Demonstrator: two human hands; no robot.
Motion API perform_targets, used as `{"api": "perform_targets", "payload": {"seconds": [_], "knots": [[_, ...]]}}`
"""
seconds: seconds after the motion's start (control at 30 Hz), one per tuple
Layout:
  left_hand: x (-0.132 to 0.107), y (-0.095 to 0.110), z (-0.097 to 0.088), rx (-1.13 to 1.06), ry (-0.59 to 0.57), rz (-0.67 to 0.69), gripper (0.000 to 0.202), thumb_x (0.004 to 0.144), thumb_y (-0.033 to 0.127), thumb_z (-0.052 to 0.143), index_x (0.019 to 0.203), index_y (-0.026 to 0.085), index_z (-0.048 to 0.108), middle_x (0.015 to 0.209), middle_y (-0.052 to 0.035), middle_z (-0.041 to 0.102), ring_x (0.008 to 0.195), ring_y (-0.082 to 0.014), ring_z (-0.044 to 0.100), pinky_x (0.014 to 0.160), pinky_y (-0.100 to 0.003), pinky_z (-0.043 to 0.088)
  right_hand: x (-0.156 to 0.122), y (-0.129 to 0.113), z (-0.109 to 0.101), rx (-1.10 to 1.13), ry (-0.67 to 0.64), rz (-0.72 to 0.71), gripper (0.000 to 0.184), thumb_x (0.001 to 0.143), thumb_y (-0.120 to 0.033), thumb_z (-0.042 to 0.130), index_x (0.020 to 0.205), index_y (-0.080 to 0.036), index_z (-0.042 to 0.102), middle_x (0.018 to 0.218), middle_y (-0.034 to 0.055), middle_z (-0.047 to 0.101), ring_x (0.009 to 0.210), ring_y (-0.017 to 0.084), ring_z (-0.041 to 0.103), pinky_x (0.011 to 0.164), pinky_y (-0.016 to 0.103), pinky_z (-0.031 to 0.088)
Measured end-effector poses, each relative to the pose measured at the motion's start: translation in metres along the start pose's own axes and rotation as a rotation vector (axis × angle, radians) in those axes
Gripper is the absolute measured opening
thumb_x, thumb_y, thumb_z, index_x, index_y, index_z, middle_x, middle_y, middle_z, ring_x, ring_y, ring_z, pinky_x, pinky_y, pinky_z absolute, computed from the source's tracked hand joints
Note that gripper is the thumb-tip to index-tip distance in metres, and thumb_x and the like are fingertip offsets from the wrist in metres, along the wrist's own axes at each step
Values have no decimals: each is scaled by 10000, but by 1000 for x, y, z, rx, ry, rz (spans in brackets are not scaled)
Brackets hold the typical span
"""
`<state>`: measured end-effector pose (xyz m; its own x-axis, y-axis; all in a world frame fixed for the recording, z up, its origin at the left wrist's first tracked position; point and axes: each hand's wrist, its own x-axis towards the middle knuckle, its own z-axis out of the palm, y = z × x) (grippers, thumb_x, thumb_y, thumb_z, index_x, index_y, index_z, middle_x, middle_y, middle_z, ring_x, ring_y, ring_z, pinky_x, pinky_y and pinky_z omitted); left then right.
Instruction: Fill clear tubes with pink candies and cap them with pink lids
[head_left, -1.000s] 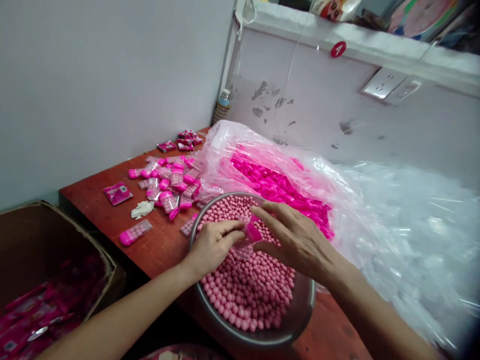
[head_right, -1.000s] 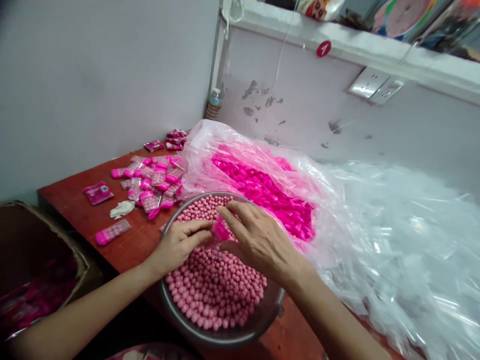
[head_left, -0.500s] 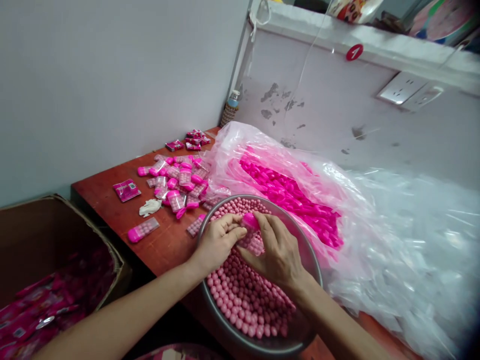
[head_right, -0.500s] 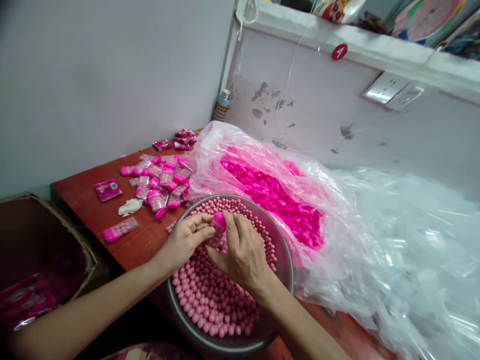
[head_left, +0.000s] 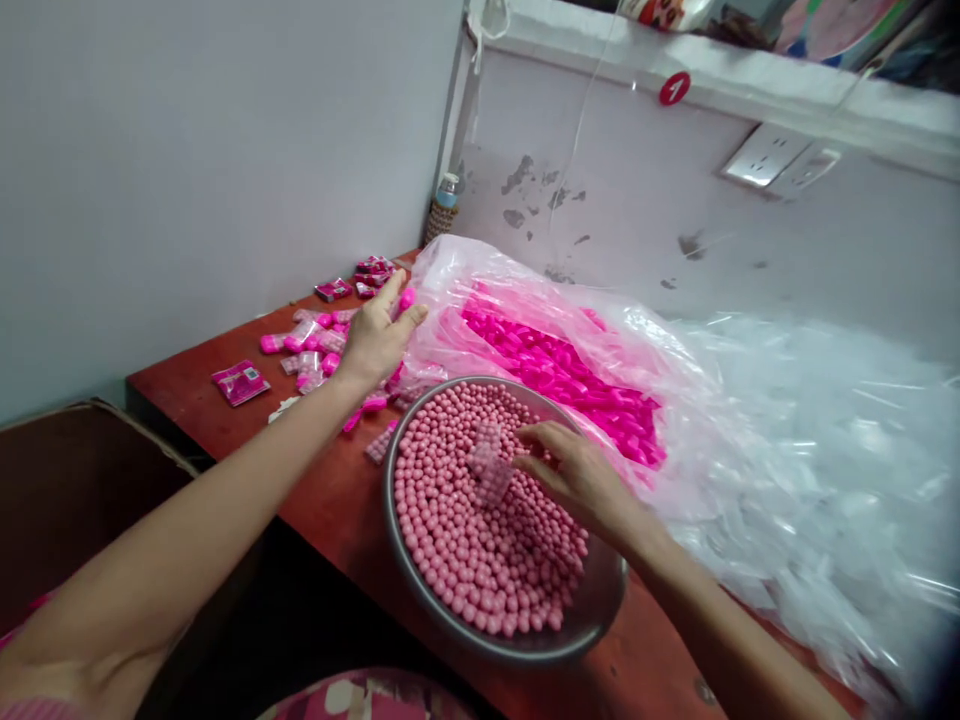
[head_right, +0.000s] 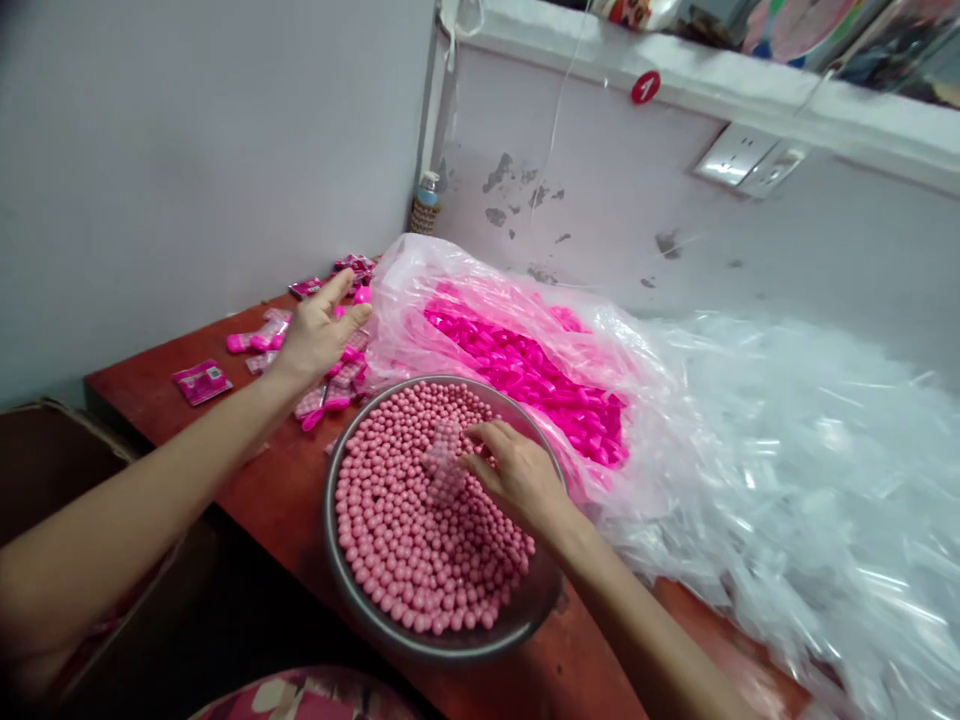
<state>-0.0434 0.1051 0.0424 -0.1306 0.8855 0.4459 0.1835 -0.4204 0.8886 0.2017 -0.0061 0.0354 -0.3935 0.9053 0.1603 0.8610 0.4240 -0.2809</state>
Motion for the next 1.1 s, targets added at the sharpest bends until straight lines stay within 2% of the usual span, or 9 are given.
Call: {"api": "perform_targets", "payload": {"seconds": [0.1, 0.27, 0.4, 0.5, 0.6, 0.7, 0.83, 0.97, 1.1], "knots": [[-23, 12, 2, 158, -156, 81, 463, 797, 262, 585, 1237, 139, 512, 1228, -113, 589, 1118, -231, 546, 968, -359, 400, -9, 0, 12, -18, -118, 69, 200, 825, -252, 553, 999, -154, 567, 968, 95, 634, 821, 203, 619, 723, 332, 476], [-89, 28, 22, 314, -501, 107, 220, 810, 201, 560, 1014, 156, 632, 994, -68, 692, 917, -199, 633, 840, -321, 475, -6, -4, 28, 72, -143, 126, 207, 775, -196, 588, 961, -139, 518, 895, 82, 632, 786, 195, 596, 683, 304, 445], [-111, 28, 33, 424, -679, 123, 244, 811, 174, 550, 1043, 153, 623, 1027, -88, 681, 962, -218, 614, 875, -336, 448, -4, -3, 27, 278, -105, 156, 110, 775, -206, 580, 853, -166, 512, 757, 16, 598, 671, 155, 553, 603, 267, 417], [-114, 25, 39, 396, -733, 69, 283, 826, 188, 523, 1094, 162, 612, 1045, -90, 681, 965, -225, 616, 873, -339, 443, -10, -1, 25, 548, -18, 156, 92, 814, -249, 542, 870, -187, 504, 707, -23, 556, 639, 129, 541, 574, 240, 427], [-114, 26, 42, 235, -781, -9, 270, 847, 212, 486, 1068, 186, 638, 1034, -65, 692, 944, -205, 627, 853, -310, 452, -19, -3, 23, 726, 54, 117, 164, 832, -249, 531, 987, -205, 503, 793, -12, 599, 708, 129, 591, 622, 240, 471], [-112, 26, 44, 78, -818, -103, 275, 834, 213, 494, 1058, 192, 653, 1036, -51, 695, 945, -192, 629, 848, -290, 462, -27, -5, 21, 631, 113, 47, 202, 818, -214, 565, 1019, -214, 542, 884, 16, 646, 796, 142, 619, 702, 253, 487], [-110, 25, 46, 59, -818, -184, 276, 819, 250, 516, 1038, 192, 673, 1041, -44, 699, 966, -202, 629, 861, -299, 471, -35, -2, 23, 435, 205, -87, 175, 831, -193, 553, 1005, -196, 546, 944, 50, 665, 857, 147, 624, 758, 247, 482], [-112, 22, 48, 128, -781, -140, 273, 802, 284, 539, 1021, 215, 687, 1038, -41, 704, 994, -221, 626, 896, -333, 470, -38, 4, 24, 358, 94, -159, 172, 873, -190, 475, 1044, -190, 497, 971, 59, 649, 874, 142, 618, 754, 237, 476], [-115, 19, 47, 219, -741, -89, 281, 807, 318, 533, 1017, 214, 687, 1050, -54, 699, 993, -227, 628, 907, -350, 471, -43, 6, 21, 240, -23, -100, 62, 870, -196, 479, 894, -186, 536, 784, 17, 632, 704, 129, 606, 630, 209, 461]]}}
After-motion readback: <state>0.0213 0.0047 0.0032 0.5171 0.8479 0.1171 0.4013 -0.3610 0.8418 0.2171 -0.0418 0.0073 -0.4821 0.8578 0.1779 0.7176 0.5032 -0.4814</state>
